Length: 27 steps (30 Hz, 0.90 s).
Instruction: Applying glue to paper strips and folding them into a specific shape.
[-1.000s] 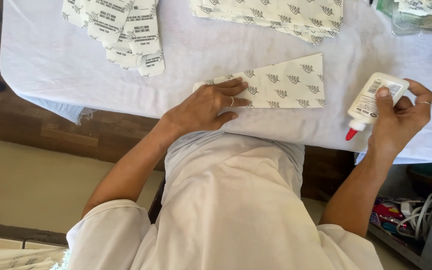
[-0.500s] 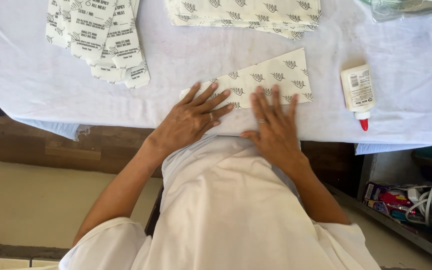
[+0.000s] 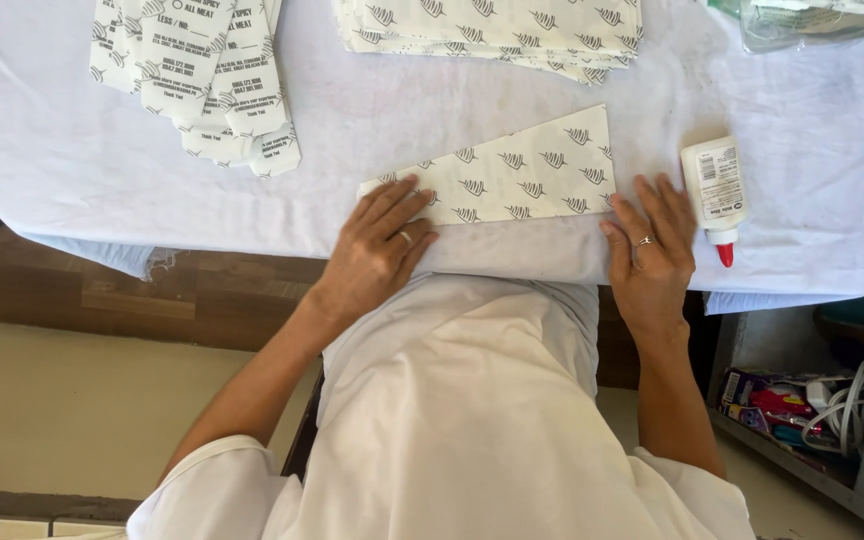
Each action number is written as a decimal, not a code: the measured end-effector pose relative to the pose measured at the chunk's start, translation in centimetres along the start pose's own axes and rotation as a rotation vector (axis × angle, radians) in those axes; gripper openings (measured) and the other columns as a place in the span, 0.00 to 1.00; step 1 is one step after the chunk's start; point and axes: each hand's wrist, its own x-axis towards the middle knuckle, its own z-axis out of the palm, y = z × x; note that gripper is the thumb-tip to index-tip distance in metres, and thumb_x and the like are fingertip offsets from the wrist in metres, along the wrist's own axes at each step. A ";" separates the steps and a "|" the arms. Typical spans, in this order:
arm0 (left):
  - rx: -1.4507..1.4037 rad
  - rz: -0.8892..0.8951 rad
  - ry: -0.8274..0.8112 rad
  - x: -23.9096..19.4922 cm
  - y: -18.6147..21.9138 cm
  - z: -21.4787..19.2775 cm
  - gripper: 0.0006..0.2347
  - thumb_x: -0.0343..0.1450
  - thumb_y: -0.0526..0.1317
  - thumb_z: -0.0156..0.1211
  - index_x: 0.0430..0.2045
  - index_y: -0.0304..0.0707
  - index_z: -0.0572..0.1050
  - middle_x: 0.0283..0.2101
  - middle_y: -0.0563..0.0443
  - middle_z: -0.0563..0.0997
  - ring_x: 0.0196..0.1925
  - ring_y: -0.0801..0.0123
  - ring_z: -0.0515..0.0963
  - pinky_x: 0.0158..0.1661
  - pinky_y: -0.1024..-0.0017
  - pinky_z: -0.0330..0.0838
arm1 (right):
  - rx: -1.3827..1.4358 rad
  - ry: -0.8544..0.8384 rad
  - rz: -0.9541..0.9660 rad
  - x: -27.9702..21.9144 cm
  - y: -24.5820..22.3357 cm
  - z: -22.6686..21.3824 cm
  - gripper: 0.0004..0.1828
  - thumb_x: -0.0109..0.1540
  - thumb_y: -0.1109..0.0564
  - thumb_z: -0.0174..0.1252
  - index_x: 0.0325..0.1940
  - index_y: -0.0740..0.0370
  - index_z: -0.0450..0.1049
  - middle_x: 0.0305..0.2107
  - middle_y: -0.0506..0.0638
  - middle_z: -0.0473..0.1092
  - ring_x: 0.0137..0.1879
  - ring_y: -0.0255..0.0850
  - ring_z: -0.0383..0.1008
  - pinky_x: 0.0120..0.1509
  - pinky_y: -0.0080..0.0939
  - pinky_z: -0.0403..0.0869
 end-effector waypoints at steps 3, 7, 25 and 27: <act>-0.035 -0.002 0.017 0.7 0.9 2.0 0.04 0.71 0.34 0.67 0.35 0.34 0.85 0.46 0.41 0.85 0.55 0.45 0.82 0.55 0.54 0.77 | 0.241 -0.021 -0.032 1.3 -0.8 0.0 0.12 0.65 0.67 0.68 0.53 0.73 0.81 0.56 0.67 0.75 0.66 0.69 0.71 0.71 0.66 0.70; -0.013 -0.027 0.006 0.8 1.1 3.3 0.03 0.71 0.34 0.67 0.34 0.35 0.85 0.42 0.43 0.86 0.53 0.49 0.83 0.53 0.58 0.77 | 0.305 -0.049 -0.072 1.7 0.0 0.9 0.08 0.64 0.70 0.67 0.48 0.73 0.82 0.52 0.65 0.77 0.63 0.64 0.75 0.70 0.62 0.74; 0.046 -0.009 0.087 0.2 1.8 3.8 0.09 0.75 0.41 0.59 0.40 0.37 0.83 0.43 0.41 0.84 0.51 0.48 0.83 0.55 0.53 0.74 | 0.132 -0.014 -0.205 1.5 -2.6 1.9 0.15 0.69 0.57 0.58 0.56 0.70 0.77 0.59 0.63 0.74 0.67 0.64 0.71 0.74 0.65 0.63; 0.038 -0.011 0.039 0.3 2.3 3.3 0.11 0.75 0.44 0.59 0.43 0.38 0.83 0.44 0.39 0.83 0.53 0.45 0.82 0.56 0.50 0.73 | 0.041 -0.091 -0.262 1.1 -3.7 1.5 0.27 0.72 0.43 0.51 0.68 0.64 0.74 0.66 0.61 0.71 0.73 0.64 0.65 0.81 0.70 0.50</act>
